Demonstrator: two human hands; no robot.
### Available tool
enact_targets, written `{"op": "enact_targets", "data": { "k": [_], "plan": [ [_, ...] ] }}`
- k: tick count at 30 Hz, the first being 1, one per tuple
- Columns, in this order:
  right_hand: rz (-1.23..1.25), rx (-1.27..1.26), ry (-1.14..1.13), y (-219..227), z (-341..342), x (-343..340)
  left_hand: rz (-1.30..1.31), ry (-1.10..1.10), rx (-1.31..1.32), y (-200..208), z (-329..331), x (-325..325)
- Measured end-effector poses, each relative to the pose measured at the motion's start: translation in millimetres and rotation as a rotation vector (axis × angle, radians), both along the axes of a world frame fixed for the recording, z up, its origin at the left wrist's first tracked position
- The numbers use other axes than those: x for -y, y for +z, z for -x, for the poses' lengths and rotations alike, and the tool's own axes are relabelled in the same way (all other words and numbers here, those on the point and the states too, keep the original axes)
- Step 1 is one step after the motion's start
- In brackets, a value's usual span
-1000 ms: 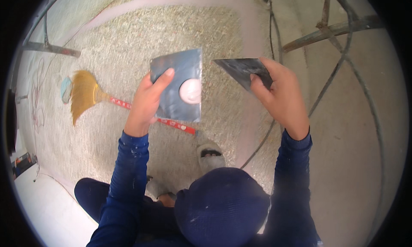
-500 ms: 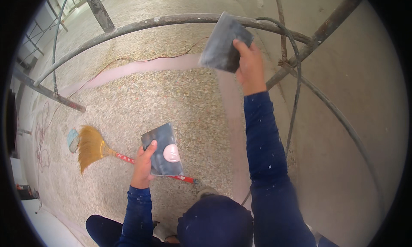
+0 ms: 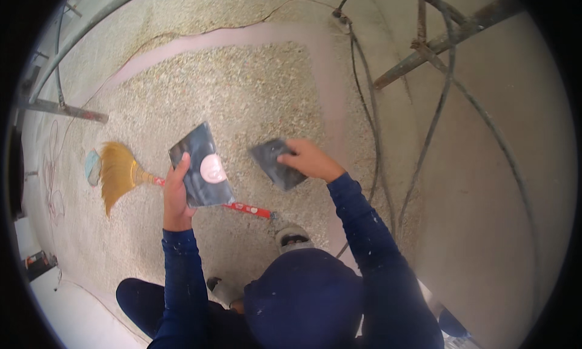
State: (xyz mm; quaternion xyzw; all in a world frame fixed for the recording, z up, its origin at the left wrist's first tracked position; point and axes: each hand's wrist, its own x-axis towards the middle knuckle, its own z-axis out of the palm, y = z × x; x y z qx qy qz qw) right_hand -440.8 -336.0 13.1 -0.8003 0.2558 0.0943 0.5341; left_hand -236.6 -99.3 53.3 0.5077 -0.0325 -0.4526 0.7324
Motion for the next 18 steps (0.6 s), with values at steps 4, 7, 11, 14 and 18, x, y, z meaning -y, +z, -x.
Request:
{"op": "enact_targets", "data": {
  "k": [4,7,11,14,18],
  "plan": [
    [-0.51,0.212,-0.417,-4.6,2.7,-28.1,-0.004,0.001,-0.049,0.7,-4.6,-4.4],
    [-0.506,0.226,-0.404,10.3,-4.4,-36.2,0.048,-0.05,-0.129,2.0,-4.4,-5.5],
    [-0.292,0.199,-0.368,33.4,-10.7,-30.2,0.107,-0.031,-0.252,-1.7,-2.0,-9.8],
    [-0.498,0.361,-0.437,22.9,-31.3,-19.5,0.201,0.092,-0.314,-3.6,-8.6,-17.0],
    [0.687,-0.03,-0.217,-32.5,-62.9,-28.6,0.33,0.04,-0.271,-1.7,-25.4,-22.4]
  ]
}}
